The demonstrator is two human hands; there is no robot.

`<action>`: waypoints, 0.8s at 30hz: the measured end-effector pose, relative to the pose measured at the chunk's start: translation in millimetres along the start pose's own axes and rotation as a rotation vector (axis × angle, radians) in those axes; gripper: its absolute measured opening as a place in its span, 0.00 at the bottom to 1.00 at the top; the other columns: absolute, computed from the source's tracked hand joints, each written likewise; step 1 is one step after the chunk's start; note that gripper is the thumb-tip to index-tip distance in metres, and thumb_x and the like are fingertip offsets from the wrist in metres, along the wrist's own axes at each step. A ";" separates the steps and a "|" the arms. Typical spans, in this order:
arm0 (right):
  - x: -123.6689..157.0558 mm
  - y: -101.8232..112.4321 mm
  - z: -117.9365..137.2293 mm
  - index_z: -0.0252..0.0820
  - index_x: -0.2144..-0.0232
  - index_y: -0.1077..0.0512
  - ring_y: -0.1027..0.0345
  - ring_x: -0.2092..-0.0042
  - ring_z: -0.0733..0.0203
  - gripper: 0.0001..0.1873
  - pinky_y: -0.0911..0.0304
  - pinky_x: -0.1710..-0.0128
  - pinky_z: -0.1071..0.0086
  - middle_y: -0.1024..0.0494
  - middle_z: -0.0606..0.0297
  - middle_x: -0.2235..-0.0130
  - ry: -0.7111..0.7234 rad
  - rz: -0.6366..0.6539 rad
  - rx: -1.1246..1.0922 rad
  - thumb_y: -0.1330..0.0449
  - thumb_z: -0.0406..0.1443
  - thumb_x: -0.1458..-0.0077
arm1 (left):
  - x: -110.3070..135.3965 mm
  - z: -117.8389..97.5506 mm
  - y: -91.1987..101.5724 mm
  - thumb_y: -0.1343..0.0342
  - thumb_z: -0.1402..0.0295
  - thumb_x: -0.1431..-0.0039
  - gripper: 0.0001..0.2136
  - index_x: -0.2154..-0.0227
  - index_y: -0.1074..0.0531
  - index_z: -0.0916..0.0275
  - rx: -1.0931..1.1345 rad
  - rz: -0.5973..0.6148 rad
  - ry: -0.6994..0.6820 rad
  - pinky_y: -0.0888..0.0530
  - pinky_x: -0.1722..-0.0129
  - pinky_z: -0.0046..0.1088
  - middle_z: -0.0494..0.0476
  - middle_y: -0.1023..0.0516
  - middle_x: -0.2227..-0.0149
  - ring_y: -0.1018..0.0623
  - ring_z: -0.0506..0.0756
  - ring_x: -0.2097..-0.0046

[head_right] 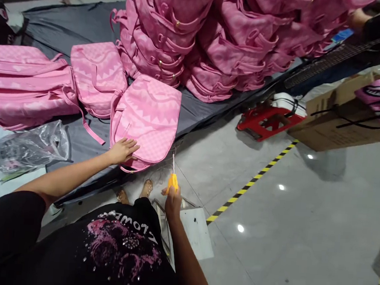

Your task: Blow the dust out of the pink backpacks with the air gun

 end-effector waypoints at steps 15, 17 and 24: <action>-53.5 -13.4 21.7 0.44 0.74 0.35 0.29 0.77 0.56 0.26 0.33 0.73 0.64 0.24 0.59 0.79 -0.237 0.311 -0.200 0.48 0.60 0.43 | -0.1 -46.6 -12.3 0.43 0.43 0.43 0.42 0.31 0.44 0.59 0.072 -0.025 0.174 0.44 0.36 0.62 0.77 0.46 0.30 0.46 0.77 0.30; -53.3 -5.9 30.5 0.44 0.74 0.35 0.29 0.77 0.56 0.28 0.34 0.73 0.64 0.24 0.60 0.79 -0.192 0.358 -0.193 0.47 0.61 0.43 | -16.6 -61.0 -13.9 0.43 0.43 0.43 0.44 0.30 0.48 0.60 0.086 -0.032 0.229 0.45 0.36 0.64 0.79 0.50 0.29 0.49 0.79 0.29; -72.5 30.0 5.2 0.43 0.70 0.34 0.29 0.74 0.55 0.25 0.34 0.71 0.63 0.23 0.60 0.77 -0.222 0.250 -0.165 0.46 0.58 0.46 | -47.1 -65.4 -23.6 0.50 0.68 0.35 0.23 0.38 0.34 0.66 0.123 0.020 0.242 0.32 0.40 0.50 0.76 0.33 0.36 0.32 0.70 0.35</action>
Point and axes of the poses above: each hand's wrist, its own x-axis away from the middle knuckle, its own y-axis out of the back of the hand, z = x × y, the point moved 5 cm from there along -x, towards the middle knuckle
